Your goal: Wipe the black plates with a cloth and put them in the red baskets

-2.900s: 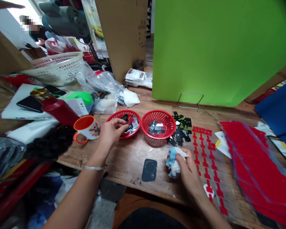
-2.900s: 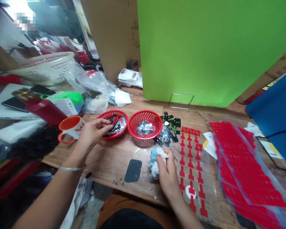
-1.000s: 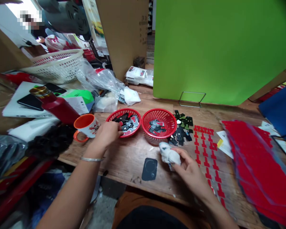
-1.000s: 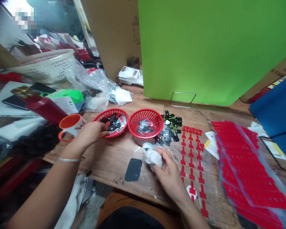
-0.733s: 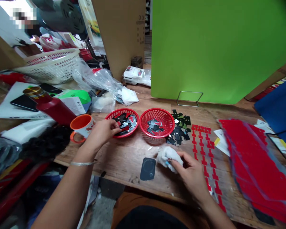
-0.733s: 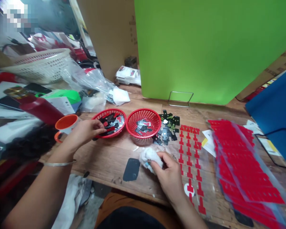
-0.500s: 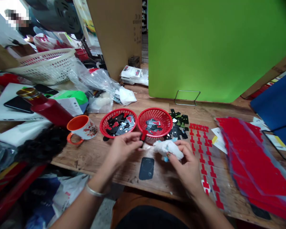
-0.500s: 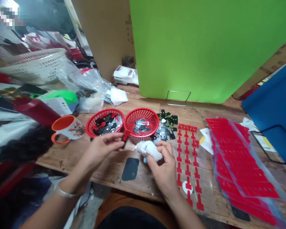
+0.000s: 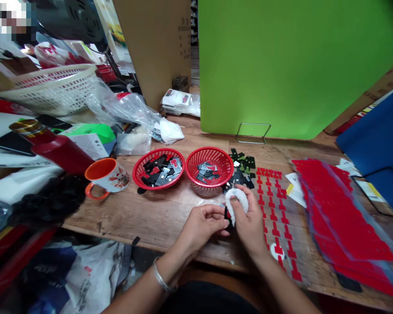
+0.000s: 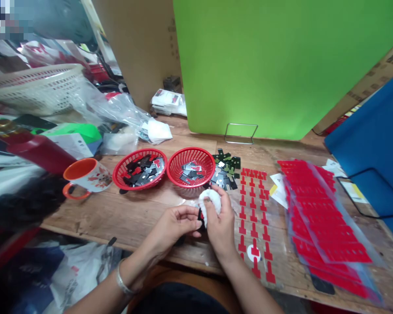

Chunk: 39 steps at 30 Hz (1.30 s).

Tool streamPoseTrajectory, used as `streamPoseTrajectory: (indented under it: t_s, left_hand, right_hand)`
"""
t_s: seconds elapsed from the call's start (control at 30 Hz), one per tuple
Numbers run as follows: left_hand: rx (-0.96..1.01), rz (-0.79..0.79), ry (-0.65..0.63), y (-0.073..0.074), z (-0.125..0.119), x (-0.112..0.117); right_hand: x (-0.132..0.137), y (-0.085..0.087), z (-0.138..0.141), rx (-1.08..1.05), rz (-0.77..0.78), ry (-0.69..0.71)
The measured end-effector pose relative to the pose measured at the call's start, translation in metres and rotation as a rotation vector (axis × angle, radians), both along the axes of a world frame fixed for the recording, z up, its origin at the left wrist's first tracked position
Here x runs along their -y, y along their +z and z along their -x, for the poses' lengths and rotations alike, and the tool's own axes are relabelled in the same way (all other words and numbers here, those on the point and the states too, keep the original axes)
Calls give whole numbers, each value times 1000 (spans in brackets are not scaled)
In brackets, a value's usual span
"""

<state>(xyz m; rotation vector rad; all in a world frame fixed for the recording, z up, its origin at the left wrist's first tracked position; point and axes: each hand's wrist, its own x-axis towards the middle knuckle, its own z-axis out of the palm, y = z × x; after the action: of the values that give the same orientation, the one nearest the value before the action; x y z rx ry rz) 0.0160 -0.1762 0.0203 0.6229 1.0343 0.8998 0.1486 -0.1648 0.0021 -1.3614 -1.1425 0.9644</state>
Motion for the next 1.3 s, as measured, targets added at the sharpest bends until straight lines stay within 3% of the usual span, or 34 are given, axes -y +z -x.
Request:
streamPoseTrajectory:
  t_s: [0.13, 0.27, 0.4, 0.5, 0.57, 0.67, 0.77, 0.83, 0.93, 1.0, 1.1, 1.17, 1.3]
  left_hand:
    - [2, 29, 25, 2, 3, 0]
    - [-96, -40, 77, 0, 7, -5]
    - [-139, -87, 142, -6, 7, -6]
    - [-114, -65, 133, -8, 7, -3]
    - [-112, -71, 119, -6, 8, -3]
    - [-201, -166, 171, 1, 12, -14]
    - [-352, -350, 260, 12, 21, -40]
    - [-499, -492, 242, 20, 30, -59]
    - [-853, -695, 169, 32, 52, -79]
    - [-1151, -749, 166, 37, 73, -85]
    - [-1560, -613, 127, 35, 108, -88]
    - [-1726, -463, 42, 28, 128, -91]
    - [-1733, -304, -78, 15, 152, -95]
  right_hand:
    - [-5, -7, 0, -273, 131, -82]
    - [2, -4, 1, -488, 252, 132]
    - [11, 4, 1, -352, 163, 344]
    - [14, 5, -3, -242, 202, 449]
    - [15, 5, -6, -209, 274, 459]
    - [16, 4, -10, -77, 300, 362]
    - [15, 6, -12, 1, 266, 255]
    - [15, 6, -12, -23, 269, 220]
    - [16, 4, -12, -77, 273, 216]
    - [16, 2, -13, -86, 275, 234]
    - [18, 0, -13, -74, 268, 262]
    - [18, 0, -11, -69, 266, 286]
    - [17, 3, -7, -10, 249, 358]
